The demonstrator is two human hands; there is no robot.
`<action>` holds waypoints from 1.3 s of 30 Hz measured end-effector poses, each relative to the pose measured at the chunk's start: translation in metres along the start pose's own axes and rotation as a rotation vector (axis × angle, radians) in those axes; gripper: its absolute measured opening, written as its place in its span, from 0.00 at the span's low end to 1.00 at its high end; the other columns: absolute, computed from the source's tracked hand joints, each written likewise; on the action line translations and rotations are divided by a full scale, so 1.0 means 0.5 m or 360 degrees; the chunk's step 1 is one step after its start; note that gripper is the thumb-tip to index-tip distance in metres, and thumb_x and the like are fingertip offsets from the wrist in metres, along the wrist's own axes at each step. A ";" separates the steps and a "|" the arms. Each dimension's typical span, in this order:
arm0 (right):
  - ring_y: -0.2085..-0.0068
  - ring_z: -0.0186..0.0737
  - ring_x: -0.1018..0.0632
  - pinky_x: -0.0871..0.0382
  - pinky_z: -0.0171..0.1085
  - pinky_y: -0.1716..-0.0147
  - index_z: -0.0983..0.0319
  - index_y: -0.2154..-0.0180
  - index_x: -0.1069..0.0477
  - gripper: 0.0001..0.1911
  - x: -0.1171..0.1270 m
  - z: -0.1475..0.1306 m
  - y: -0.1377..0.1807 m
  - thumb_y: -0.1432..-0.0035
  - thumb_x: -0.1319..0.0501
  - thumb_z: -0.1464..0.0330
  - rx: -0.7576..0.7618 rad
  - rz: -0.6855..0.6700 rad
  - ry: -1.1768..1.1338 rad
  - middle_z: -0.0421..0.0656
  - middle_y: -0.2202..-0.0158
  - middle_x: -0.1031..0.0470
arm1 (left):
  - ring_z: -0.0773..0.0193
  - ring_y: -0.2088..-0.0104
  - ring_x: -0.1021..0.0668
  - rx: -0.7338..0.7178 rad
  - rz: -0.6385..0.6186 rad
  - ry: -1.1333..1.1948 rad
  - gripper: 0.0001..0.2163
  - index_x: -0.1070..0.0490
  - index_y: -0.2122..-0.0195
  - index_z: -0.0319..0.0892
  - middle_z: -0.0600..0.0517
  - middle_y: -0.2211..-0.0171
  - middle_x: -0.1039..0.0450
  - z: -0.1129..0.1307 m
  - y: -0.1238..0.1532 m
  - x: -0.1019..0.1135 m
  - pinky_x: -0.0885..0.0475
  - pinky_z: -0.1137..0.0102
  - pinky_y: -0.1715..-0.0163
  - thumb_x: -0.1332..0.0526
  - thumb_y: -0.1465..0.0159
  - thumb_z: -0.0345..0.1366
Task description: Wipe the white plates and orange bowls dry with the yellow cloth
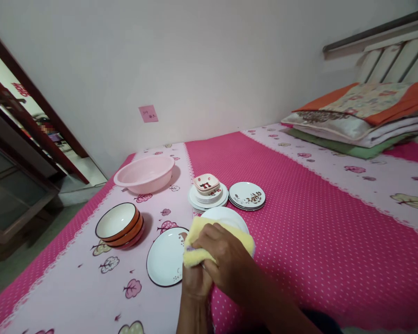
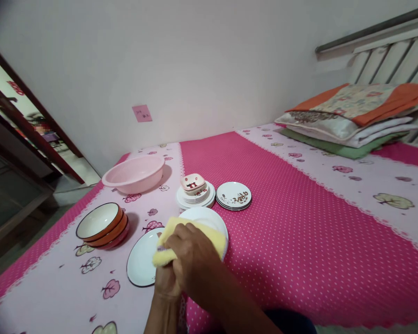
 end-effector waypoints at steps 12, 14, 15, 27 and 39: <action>0.46 0.56 0.27 0.35 0.52 0.46 0.65 0.45 0.29 0.19 0.145 0.144 0.016 0.36 0.44 0.74 -0.0373 0.0512 0.0553 0.53 0.48 0.24 | 0.48 0.31 0.34 0.0291 -0.0491 -0.0167 0.28 0.24 0.40 0.41 0.43 0.40 0.24 -0.106 0.005 -0.042 0.47 0.53 0.29 0.50 0.27 0.55; 0.47 0.57 0.26 0.34 0.51 0.46 0.67 0.49 0.28 0.15 0.159 0.171 0.022 0.35 0.45 0.72 -0.0491 0.0508 0.0600 0.55 0.51 0.24 | 0.48 0.30 0.36 0.0261 -0.0490 -0.0127 0.29 0.25 0.39 0.42 0.43 0.38 0.25 -0.096 -0.001 -0.040 0.48 0.53 0.29 0.49 0.28 0.57; 0.48 0.57 0.26 0.33 0.50 0.47 0.67 0.50 0.28 0.14 0.164 0.182 0.025 0.35 0.45 0.72 -0.0556 0.0488 0.0627 0.56 0.53 0.24 | 0.47 0.30 0.36 0.0243 -0.0470 -0.0104 0.29 0.25 0.39 0.42 0.43 0.38 0.26 -0.090 -0.004 -0.038 0.48 0.53 0.28 0.49 0.28 0.57; 0.53 0.52 0.25 0.33 0.45 0.53 0.64 0.54 0.29 0.10 0.120 0.189 0.026 0.37 0.44 0.72 -0.0595 0.0449 0.0412 0.52 0.56 0.25 | 0.47 0.33 0.30 0.0057 -0.0145 -0.0027 0.30 0.28 0.36 0.43 0.41 0.40 0.24 -0.025 -0.014 -0.004 0.41 0.53 0.31 0.46 0.30 0.58; 0.60 0.46 0.30 0.35 0.44 0.60 0.61 0.66 0.28 0.14 -0.041 0.046 -0.004 0.52 0.45 0.82 -0.0035 -0.0175 0.0333 0.45 0.62 0.27 | 0.53 0.55 0.15 0.0103 -0.0043 0.0223 0.29 0.18 0.56 0.36 0.41 0.60 0.15 -0.020 -0.003 -0.006 0.24 0.62 0.48 0.51 0.26 0.55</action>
Point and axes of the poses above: each hand's wrist, its own y-axis away from the middle knuckle, its own x-axis out of the back of the hand, z = x × y, the point moved 10 cm from there along -y, towards the middle knuckle
